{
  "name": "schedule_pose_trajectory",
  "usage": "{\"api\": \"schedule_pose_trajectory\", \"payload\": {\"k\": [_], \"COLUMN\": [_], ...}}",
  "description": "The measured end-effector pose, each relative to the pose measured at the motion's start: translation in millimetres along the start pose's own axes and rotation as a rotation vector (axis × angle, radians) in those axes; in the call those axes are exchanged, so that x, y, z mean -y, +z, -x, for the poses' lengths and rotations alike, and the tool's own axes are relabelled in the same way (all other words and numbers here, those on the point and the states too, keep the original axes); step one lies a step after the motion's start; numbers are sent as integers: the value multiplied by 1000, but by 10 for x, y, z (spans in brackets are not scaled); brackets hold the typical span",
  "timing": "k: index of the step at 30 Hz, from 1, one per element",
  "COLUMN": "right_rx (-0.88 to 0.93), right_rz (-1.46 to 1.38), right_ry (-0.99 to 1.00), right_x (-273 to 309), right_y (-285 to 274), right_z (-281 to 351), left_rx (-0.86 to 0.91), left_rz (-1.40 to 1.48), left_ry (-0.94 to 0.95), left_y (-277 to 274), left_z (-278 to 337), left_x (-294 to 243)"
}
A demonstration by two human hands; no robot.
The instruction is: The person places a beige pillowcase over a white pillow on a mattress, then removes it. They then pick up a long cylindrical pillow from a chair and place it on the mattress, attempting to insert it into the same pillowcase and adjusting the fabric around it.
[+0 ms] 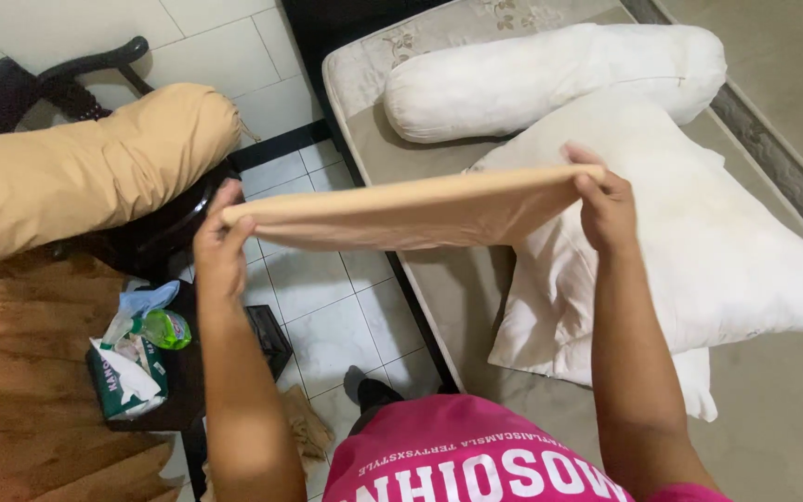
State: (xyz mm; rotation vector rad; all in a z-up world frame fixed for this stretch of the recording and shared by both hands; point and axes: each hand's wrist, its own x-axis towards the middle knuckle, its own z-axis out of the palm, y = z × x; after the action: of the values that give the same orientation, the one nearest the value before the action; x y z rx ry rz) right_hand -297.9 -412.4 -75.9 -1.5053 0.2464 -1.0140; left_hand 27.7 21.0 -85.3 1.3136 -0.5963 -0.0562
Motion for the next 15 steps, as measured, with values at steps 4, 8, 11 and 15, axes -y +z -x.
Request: {"api": "schedule_pose_trajectory", "payload": {"k": [4, 8, 11, 15], "right_rx": [255, -42, 45, 436], "right_rz": [-478, 210, 574, 672], "right_ry": [175, 328, 312, 228], "right_x": [-684, 7, 8, 423], "right_y": [-788, 11, 444, 1377], "right_z": [-116, -168, -25, 489], "left_rx": [36, -72, 87, 545], "left_rz": [413, -57, -239, -654], "left_ry": [-159, -288, -319, -462], "left_y": [-340, 219, 782, 1804], "left_z": [-61, -192, -69, 322], "left_x": [342, 173, 102, -507]}}
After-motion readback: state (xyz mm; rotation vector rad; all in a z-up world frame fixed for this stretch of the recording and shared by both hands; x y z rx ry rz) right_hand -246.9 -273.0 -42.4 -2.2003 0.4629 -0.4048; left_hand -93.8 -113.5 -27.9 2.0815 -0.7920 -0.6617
